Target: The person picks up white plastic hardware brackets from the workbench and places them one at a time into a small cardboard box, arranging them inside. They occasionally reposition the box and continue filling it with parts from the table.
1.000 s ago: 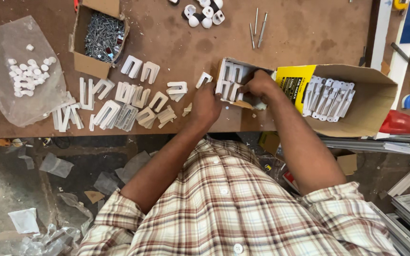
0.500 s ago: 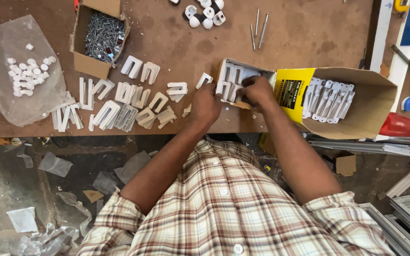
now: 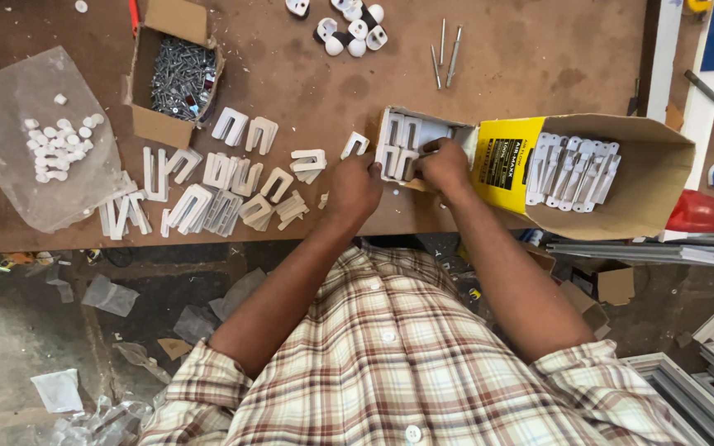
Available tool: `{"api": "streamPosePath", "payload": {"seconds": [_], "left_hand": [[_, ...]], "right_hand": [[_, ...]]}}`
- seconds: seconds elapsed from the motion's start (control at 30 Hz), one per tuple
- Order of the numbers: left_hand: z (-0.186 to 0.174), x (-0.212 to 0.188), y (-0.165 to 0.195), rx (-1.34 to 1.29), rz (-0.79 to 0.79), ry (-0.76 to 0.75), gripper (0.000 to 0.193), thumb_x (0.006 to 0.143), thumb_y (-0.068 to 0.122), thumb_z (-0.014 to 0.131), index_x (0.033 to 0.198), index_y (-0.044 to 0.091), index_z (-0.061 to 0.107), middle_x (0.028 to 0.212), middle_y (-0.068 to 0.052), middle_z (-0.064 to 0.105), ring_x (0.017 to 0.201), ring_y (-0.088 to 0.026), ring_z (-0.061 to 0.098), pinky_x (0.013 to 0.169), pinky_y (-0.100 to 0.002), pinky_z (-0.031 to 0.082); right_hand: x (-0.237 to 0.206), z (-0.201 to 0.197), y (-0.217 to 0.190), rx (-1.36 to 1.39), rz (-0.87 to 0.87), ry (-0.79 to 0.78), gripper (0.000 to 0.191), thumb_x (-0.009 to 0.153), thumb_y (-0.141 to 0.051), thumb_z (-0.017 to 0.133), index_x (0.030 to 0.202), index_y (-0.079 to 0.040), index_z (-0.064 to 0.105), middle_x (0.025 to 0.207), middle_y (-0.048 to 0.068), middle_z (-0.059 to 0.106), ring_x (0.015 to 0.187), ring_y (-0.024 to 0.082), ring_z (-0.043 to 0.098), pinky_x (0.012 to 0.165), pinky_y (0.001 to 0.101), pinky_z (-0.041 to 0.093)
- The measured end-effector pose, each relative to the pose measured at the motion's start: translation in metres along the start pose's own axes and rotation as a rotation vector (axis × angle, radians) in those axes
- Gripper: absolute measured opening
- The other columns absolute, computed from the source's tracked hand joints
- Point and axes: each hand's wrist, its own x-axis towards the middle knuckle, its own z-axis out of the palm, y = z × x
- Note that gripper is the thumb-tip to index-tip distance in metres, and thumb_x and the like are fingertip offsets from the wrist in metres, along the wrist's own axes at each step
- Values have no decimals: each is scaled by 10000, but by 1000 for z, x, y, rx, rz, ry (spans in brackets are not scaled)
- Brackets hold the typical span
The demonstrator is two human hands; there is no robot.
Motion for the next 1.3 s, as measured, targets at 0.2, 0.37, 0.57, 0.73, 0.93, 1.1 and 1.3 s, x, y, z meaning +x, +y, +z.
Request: {"api": "streamPosePath", "payload": {"seconds": [0.2, 0.37, 0.57, 0.73, 0.93, 1.1, 1.3], "left_hand": [[1, 1, -1, 2, 10, 16, 188, 922, 154, 632, 938, -11, 720, 883, -277, 693, 877, -481, 651, 789, -551, 509], [4, 4, -4, 44, 42, 21, 192, 919, 159, 643, 942, -8, 734, 877, -270, 703, 870, -476, 664, 786, -549, 522], [5, 3, -6, 18, 50, 26, 203, 902, 155, 650, 989, -1, 746, 878, -269, 705, 861, -473, 669, 780, -546, 525], [-1, 1, 0, 22, 1, -7, 210, 924, 178, 657, 977, -5, 745, 885, -265, 707, 861, -462, 673, 774, -539, 530], [-13, 0, 13, 110, -26, -6, 246, 903, 243, 685, 983, 23, 762, 869, -226, 732, 821, -414, 701, 760, -506, 550], [-17, -2, 23, 123, -33, -17, 255, 896, 262, 694, 1000, 40, 765, 883, -204, 739, 824, -407, 704, 754, -501, 551], [-23, -6, 25, 100, -70, -21, 265, 880, 277, 701, 1009, 56, 769, 880, -198, 738, 832, -400, 708, 761, -491, 555]], "right_hand": [[1, 1, 6, -247, -72, 118, 511, 735, -161, 798, 1200, 11, 675, 1007, 210, 759, 881, 296, 773, 784, 390, 615], [2, -1, 10, -382, -204, 127, 509, 734, -326, 884, 1072, 24, 738, 969, 221, 758, 911, 325, 749, 855, 398, 580], [2, 5, 12, -416, -136, 90, 407, 681, -303, 868, 991, -53, 788, 949, 158, 776, 887, 303, 756, 842, 405, 586], [3, 5, 9, -424, -175, 102, 338, 671, -228, 826, 964, -60, 802, 929, 173, 771, 876, 319, 757, 836, 411, 595], [-8, 6, 1, -408, -163, 127, 285, 709, -198, 770, 954, -55, 797, 937, 196, 760, 897, 357, 747, 847, 430, 587], [-16, 0, -5, -386, -196, 149, 286, 743, -191, 740, 985, -45, 784, 954, 212, 752, 924, 375, 737, 859, 448, 576], [-14, -2, -4, -387, -339, 237, 362, 722, -155, 748, 1055, -13, 736, 951, 214, 749, 923, 385, 733, 840, 453, 576]]}}
